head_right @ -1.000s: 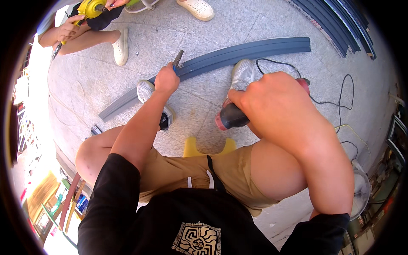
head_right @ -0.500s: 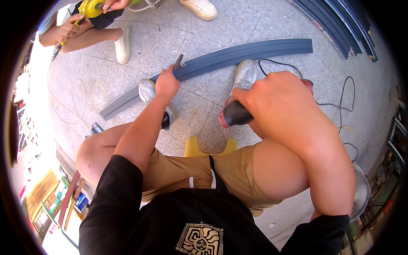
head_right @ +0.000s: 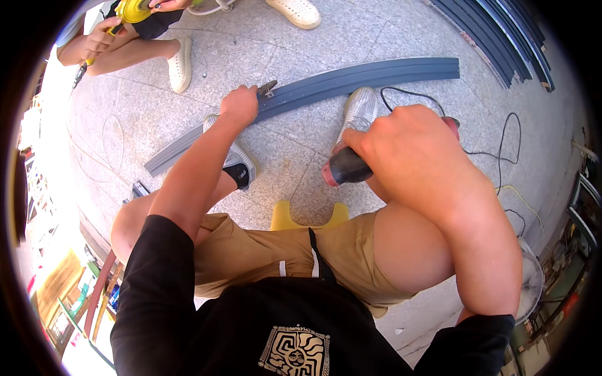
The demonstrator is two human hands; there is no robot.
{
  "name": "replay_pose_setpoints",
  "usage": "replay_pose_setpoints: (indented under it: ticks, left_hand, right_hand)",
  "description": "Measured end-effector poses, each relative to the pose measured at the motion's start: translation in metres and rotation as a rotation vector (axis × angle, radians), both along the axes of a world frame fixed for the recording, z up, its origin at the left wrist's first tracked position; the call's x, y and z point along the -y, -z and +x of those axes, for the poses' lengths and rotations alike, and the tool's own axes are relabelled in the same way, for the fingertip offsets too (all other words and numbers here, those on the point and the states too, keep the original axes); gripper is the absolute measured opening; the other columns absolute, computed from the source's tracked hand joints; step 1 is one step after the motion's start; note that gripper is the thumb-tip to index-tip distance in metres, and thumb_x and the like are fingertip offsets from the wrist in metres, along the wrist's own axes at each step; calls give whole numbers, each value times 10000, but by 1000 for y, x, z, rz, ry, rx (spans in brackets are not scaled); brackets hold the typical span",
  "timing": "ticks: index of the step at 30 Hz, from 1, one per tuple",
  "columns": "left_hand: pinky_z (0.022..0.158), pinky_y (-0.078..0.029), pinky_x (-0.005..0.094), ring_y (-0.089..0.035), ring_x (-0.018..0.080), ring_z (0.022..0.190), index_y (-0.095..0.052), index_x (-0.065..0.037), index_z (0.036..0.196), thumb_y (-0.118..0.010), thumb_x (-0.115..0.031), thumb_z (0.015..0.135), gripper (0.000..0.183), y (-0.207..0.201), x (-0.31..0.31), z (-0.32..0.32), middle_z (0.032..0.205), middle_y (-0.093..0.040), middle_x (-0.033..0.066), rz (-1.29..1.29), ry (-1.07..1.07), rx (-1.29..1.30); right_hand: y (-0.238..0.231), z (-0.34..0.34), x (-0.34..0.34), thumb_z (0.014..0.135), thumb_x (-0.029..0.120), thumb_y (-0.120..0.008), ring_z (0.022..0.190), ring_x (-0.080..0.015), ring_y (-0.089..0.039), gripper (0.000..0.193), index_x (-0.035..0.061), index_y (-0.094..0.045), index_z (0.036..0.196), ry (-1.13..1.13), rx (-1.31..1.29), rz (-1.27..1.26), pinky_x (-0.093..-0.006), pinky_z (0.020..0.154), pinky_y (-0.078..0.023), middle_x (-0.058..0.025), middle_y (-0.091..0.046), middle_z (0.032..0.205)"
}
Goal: The person holds a small metal component with pliers and then uses a power drill to secure a long metal strip onto a frame on the ground while another person assists.
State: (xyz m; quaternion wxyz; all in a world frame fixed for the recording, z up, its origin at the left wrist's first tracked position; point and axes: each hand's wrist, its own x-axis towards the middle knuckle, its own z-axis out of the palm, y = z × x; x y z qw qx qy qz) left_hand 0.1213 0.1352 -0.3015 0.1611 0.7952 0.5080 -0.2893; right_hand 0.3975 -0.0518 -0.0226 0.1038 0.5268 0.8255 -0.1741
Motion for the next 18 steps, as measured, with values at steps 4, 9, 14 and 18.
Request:
replay_pose_setpoints:
  ticks: [4,9,14,18]
  left_hand:
    - [1037,-589,504,-711,399,1246,-716,-109,1372,-575,-117,1014,385,-5,2,-7,1349,-721,201,-10,25,29]
    - [1034,-580,516,-730,417,1188,-759,-89,1295,-570,-96,970,376,-20,-15,-39,1292,-749,222,-19,-20,32]
    - [995,-590,480,-742,417,1162,-780,2,1226,-596,-60,923,360,-70,-51,-82,1209,-770,270,-125,158,-76]
    - [946,-554,502,-729,445,1068,-768,-33,1234,-559,6,849,439,-140,-65,-120,1106,-772,271,-179,217,-16]
  right_hand:
    - [-1,1,-2,752,126,-757,691,-333,-750,281,148,-785,1031,11,2,5,-459,667,-584,-113,-713,683]
    - [1,-1,-1,785,191,-764,692,-344,-747,227,147,-786,1007,-12,5,67,-468,669,-587,-131,-714,682]
    - [-9,-4,-4,846,330,-774,731,-365,-748,237,130,-781,973,53,-42,-36,-471,701,-595,-120,-753,743]
    - [-5,-1,0,843,361,-786,771,-362,-754,276,134,-785,1002,73,-17,36,-481,760,-597,-105,-764,757]
